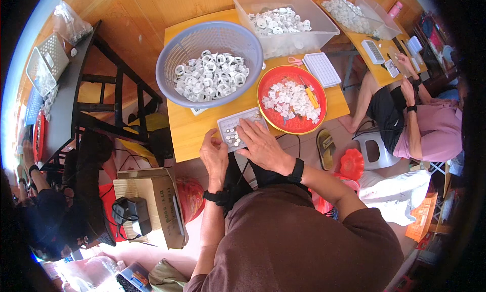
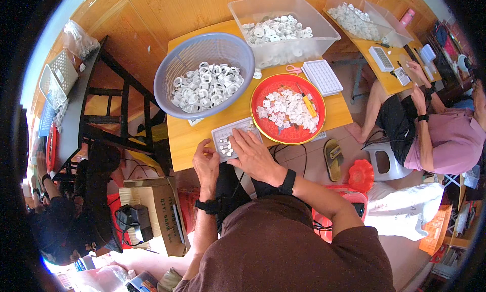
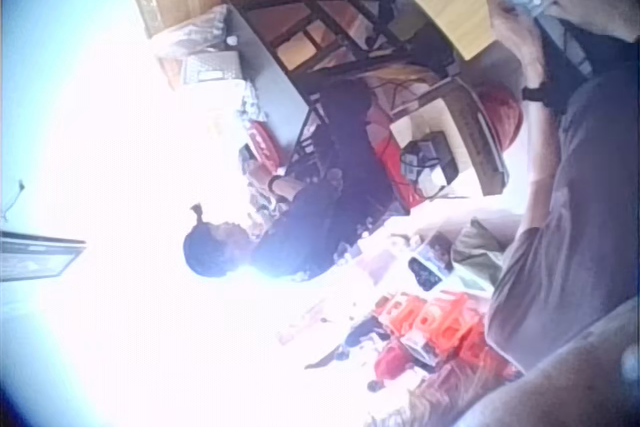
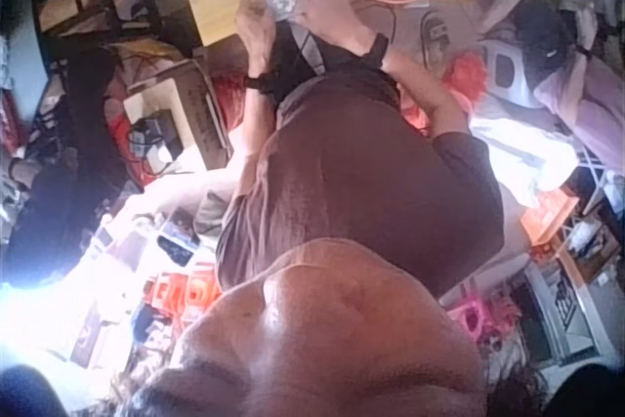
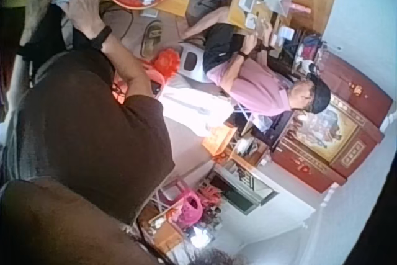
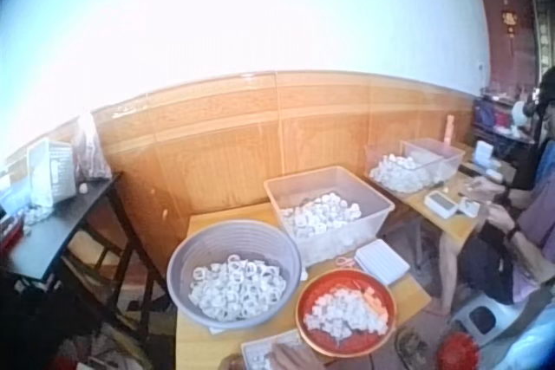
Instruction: Assembling small components into a circular frame.
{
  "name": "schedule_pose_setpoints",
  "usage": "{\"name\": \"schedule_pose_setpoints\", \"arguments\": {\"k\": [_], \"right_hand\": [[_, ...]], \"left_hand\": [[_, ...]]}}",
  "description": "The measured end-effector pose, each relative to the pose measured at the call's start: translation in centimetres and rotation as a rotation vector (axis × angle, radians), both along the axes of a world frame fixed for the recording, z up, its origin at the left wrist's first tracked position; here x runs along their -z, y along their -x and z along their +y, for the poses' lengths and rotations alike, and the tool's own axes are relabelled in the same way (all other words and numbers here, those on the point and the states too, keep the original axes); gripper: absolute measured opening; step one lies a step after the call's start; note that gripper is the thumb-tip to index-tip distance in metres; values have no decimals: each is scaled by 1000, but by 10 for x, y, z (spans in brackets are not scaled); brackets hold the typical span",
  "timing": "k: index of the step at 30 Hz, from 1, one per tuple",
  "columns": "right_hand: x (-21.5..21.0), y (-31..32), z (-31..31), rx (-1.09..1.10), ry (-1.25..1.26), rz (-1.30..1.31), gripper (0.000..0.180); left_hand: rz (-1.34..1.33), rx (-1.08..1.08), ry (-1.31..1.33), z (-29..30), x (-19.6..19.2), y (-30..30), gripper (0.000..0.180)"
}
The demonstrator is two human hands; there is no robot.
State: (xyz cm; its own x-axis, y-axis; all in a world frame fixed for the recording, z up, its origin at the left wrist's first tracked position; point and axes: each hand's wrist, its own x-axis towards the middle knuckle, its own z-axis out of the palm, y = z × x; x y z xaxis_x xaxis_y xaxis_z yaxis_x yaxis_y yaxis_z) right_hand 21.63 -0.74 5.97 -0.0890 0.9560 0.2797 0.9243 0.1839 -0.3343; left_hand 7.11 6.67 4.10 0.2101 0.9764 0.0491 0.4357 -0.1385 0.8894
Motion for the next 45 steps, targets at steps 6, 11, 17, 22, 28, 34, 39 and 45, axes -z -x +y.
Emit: {"name": "schedule_pose_setpoints", "arguments": {"k": [6,11,17,22,28,34,39,45], "right_hand": [[-6,-5,8,79,-34,-40,58],[-1,-13,19,83,-21,-117,56],[-1,-12,15,39,25,-116,58],[-8,-7,2,-21,25,-92,54],[-30,-12,3,1,-58,-10,38],[-66,-40,34,127,-227,272,19],[-95,-70,106,135,-363,238,10],[-58,-94,182,-47,145,-74,11]], "left_hand": [[31,-44,-4,0,-7,7,38],[19,-95,31,5,-3,19,38],[56,-114,38,6,-5,22,38],[28,-129,53,6,-2,24,37],[18,-123,51,6,-1,23,35],[20,-116,26,6,2,25,34],[14,-135,15,3,-3,23,34],[0,-135,-67,2,5,23,31]]}}
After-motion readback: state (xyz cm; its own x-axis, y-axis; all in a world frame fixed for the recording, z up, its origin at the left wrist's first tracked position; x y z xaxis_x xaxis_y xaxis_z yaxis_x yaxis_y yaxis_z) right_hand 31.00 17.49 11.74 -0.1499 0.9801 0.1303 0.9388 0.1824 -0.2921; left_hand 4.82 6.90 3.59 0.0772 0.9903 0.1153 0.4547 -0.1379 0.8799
